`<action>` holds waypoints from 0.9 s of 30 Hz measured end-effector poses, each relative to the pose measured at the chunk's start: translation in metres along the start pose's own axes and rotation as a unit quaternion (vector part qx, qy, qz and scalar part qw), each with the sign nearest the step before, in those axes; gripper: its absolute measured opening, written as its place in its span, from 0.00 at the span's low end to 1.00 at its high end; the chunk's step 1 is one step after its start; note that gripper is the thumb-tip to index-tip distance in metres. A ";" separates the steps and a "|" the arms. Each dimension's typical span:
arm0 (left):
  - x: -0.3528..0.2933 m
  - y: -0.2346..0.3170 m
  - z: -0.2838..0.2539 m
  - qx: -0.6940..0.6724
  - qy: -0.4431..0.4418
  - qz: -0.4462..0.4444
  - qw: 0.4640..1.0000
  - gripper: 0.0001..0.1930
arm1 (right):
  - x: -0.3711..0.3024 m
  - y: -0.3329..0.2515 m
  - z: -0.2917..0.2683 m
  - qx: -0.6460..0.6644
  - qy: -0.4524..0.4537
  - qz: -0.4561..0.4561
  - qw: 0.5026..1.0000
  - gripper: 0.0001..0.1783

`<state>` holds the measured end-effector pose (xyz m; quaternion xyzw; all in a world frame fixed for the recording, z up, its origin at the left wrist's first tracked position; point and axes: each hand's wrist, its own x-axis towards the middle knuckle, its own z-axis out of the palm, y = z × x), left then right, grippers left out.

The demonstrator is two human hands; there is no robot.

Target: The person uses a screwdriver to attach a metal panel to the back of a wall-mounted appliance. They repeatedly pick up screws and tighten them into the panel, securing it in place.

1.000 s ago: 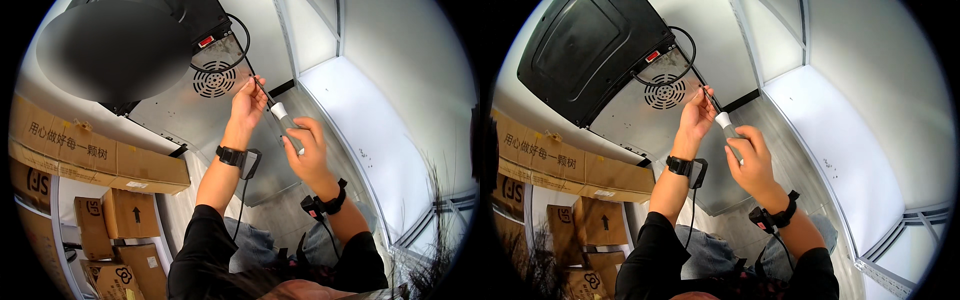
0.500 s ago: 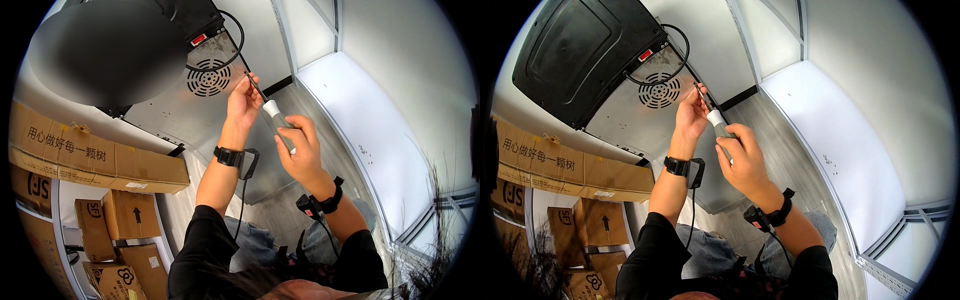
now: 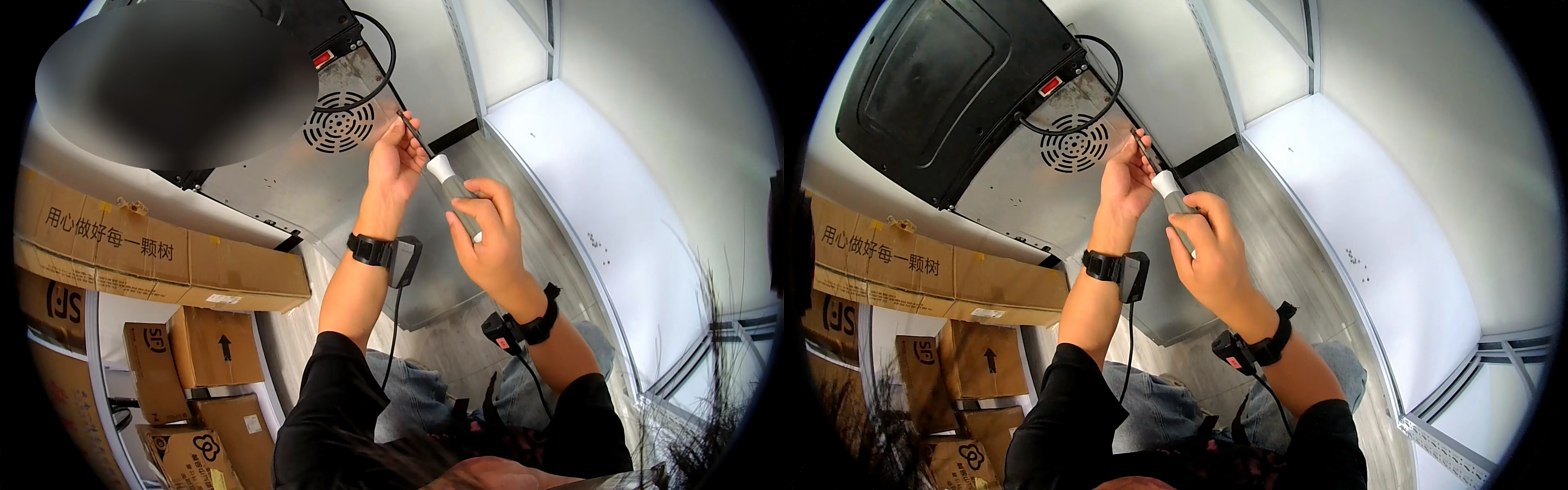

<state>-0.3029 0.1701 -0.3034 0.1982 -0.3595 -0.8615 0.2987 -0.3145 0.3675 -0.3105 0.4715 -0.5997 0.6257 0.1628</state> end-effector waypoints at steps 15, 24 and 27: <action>-0.014 0.002 0.001 0.008 -0.045 -0.017 0.999 0.11 | 0.009 -0.013 -0.004 -0.009 -0.010 0.027 1.000 0.18; -0.021 -0.002 0.005 -0.014 -0.061 -0.021 0.998 0.10 | 0.007 -0.009 0.001 -0.022 -0.003 -0.038 0.999 0.28; -0.018 -0.004 0.004 -0.029 -0.053 -0.022 0.998 0.09 | 0.008 -0.011 0.001 -0.044 0.023 -0.041 0.998 0.28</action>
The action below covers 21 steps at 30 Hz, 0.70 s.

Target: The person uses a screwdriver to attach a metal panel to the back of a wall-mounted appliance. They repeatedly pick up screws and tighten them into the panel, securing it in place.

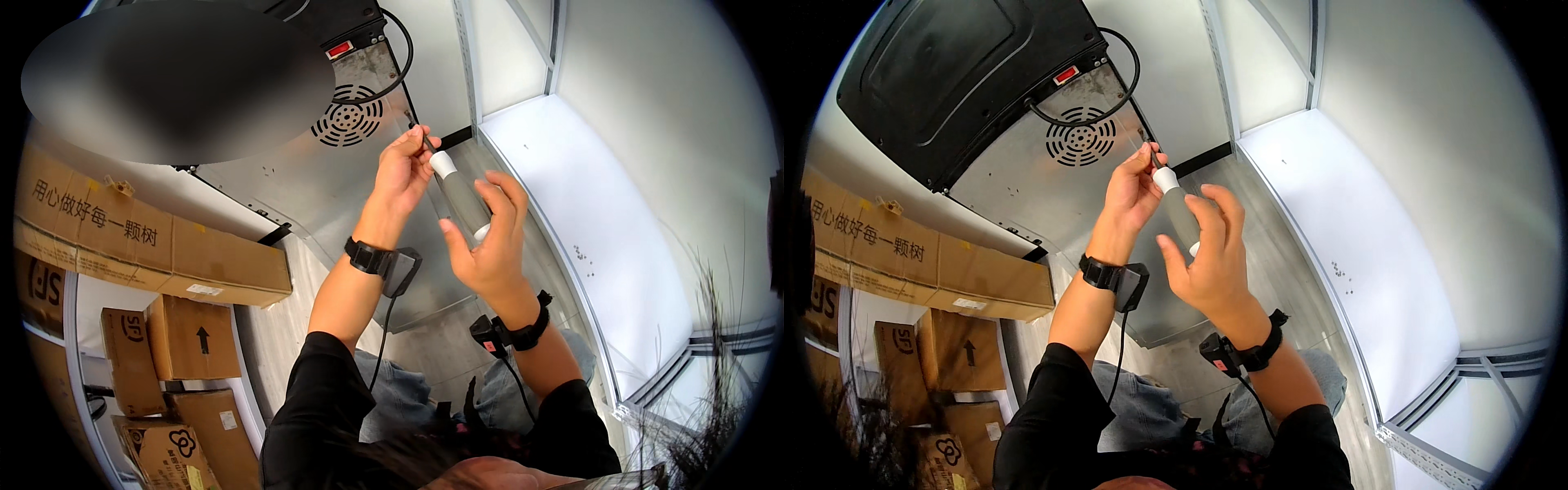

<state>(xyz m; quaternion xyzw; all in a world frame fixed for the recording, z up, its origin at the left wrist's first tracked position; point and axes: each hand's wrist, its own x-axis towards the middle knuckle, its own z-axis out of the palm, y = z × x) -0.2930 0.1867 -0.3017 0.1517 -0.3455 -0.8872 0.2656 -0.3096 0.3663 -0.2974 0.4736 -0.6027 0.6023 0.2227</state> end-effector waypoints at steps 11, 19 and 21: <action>-0.008 0.004 0.007 0.044 -0.078 -0.026 0.996 0.10 | -0.006 0.004 -0.007 -0.047 -0.064 0.097 0.992 0.27; -0.001 -0.003 0.003 -0.021 -0.046 -0.021 0.999 0.10 | -0.006 0.006 0.000 0.000 -0.020 0.006 1.000 0.30; -0.004 0.000 0.003 -0.018 -0.066 -0.031 0.997 0.09 | -0.007 0.005 -0.002 -0.018 -0.050 0.046 0.998 0.31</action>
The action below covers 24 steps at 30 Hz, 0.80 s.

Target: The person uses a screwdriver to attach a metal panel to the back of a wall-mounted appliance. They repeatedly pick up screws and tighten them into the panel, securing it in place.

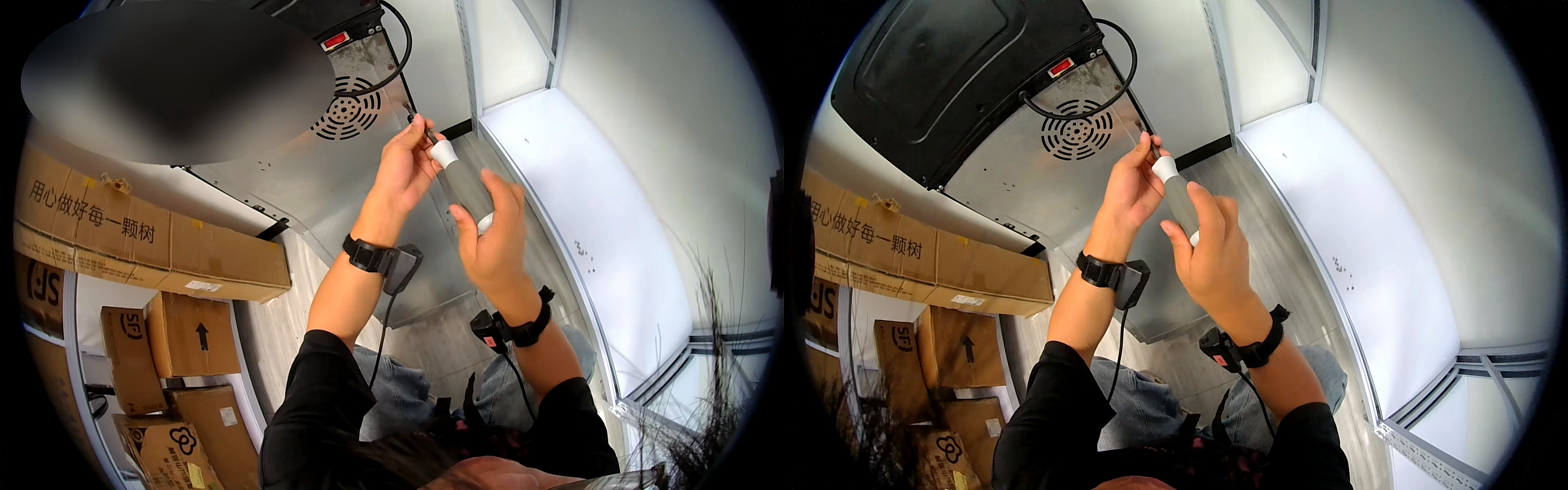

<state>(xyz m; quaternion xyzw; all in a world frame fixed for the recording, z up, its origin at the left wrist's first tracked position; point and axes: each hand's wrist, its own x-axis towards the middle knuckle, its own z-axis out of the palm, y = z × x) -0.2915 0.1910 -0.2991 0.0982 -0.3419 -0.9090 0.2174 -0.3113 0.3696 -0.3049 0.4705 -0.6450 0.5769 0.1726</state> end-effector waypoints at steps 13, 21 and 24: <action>-0.005 0.001 0.009 -0.004 0.020 0.009 1.000 0.08 | 0.003 -0.002 -0.004 -0.048 -0.031 0.012 0.998 0.34; -0.006 0.001 0.008 0.041 0.032 0.014 0.999 0.09 | 0.012 0.004 0.002 -0.023 0.071 -0.073 0.994 0.33; -0.004 0.001 0.003 0.033 0.015 0.006 0.999 0.09 | 0.006 -0.002 -0.001 -0.012 0.009 0.006 1.000 0.33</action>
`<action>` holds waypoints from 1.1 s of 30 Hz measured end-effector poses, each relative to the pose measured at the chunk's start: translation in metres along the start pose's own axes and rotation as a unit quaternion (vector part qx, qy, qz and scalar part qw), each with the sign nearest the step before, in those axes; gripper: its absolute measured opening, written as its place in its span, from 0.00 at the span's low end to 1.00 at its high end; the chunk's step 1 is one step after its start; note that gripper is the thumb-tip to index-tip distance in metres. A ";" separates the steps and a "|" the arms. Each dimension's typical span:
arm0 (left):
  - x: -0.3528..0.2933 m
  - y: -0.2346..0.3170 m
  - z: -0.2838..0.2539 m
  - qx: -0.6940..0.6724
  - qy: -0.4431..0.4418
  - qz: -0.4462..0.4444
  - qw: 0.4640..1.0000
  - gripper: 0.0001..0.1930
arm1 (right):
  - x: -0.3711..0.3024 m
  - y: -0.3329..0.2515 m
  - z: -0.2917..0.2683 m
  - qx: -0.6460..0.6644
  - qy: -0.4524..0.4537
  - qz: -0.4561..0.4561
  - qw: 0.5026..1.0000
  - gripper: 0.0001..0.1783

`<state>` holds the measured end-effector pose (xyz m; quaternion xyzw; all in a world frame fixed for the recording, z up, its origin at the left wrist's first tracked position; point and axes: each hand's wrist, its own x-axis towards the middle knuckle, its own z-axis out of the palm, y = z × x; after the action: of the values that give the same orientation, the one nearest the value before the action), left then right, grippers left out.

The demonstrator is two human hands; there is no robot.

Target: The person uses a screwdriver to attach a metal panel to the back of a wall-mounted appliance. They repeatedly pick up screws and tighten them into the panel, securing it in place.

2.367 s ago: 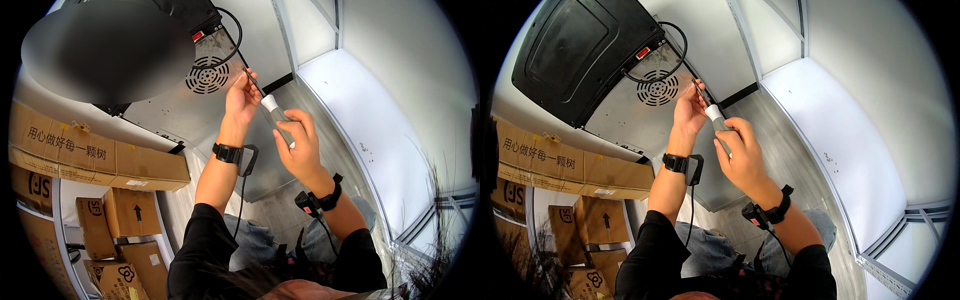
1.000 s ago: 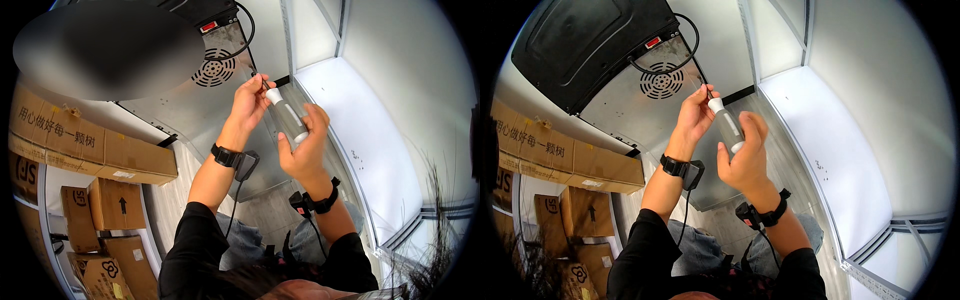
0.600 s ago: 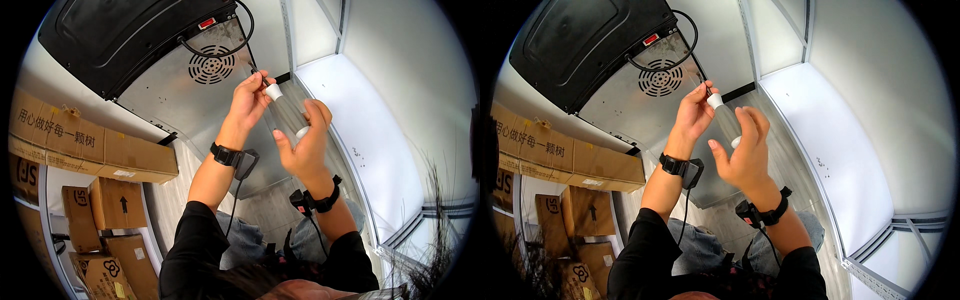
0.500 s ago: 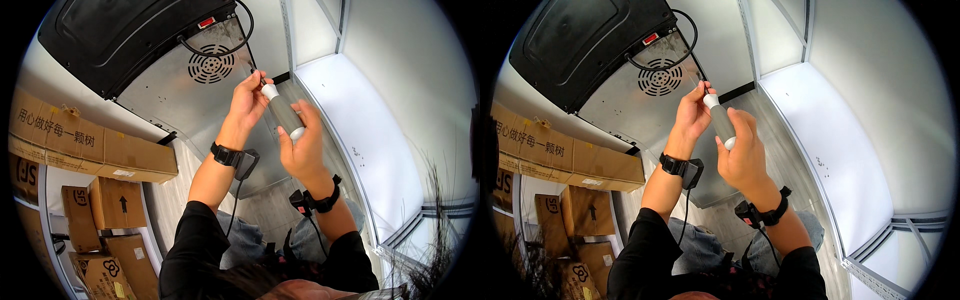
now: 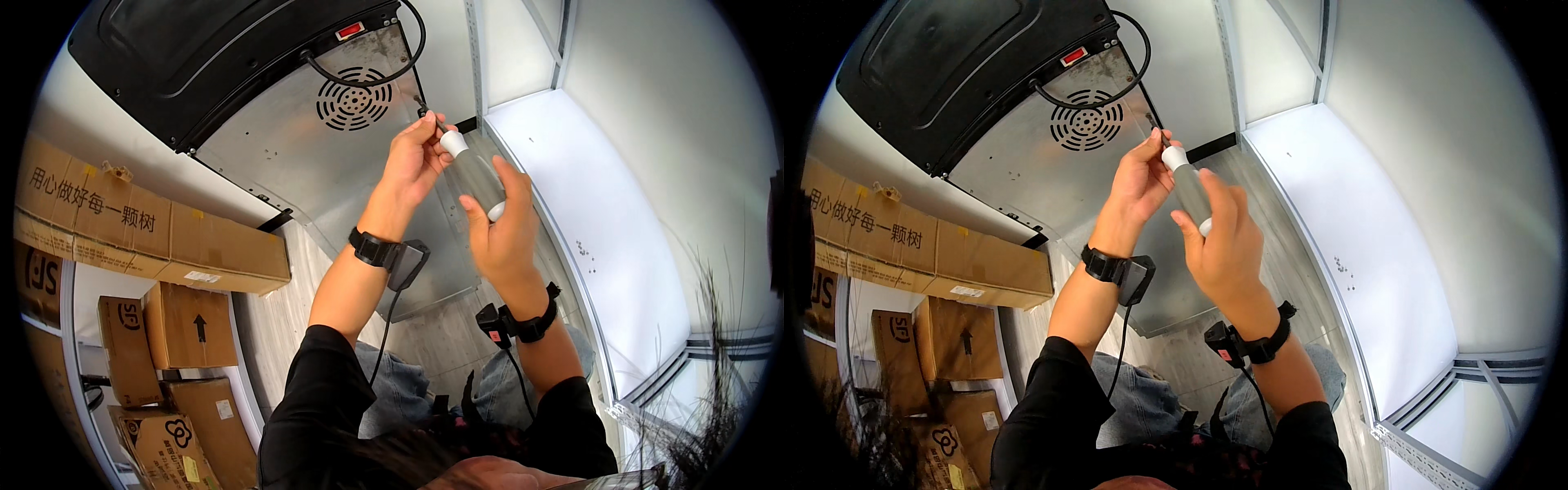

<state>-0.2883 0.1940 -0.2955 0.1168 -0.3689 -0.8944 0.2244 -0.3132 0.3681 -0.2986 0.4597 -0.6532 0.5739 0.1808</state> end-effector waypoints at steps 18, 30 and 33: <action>-0.005 0.000 0.008 0.024 -0.012 -0.005 1.000 0.09 | 0.010 0.002 -0.005 -0.025 0.050 -0.005 0.998 0.33; -0.004 0.000 0.015 0.039 0.022 0.013 0.999 0.10 | 0.008 0.010 -0.001 -0.046 0.057 -0.046 0.996 0.29; -0.001 -0.001 0.008 0.065 0.018 0.025 0.997 0.10 | 0.005 0.008 0.001 -0.034 0.052 -0.052 0.997 0.29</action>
<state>-0.2907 0.2004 -0.2906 0.1378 -0.4252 -0.8603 0.2449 -0.3221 0.3645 -0.3001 0.4560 -0.6376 0.5642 0.2594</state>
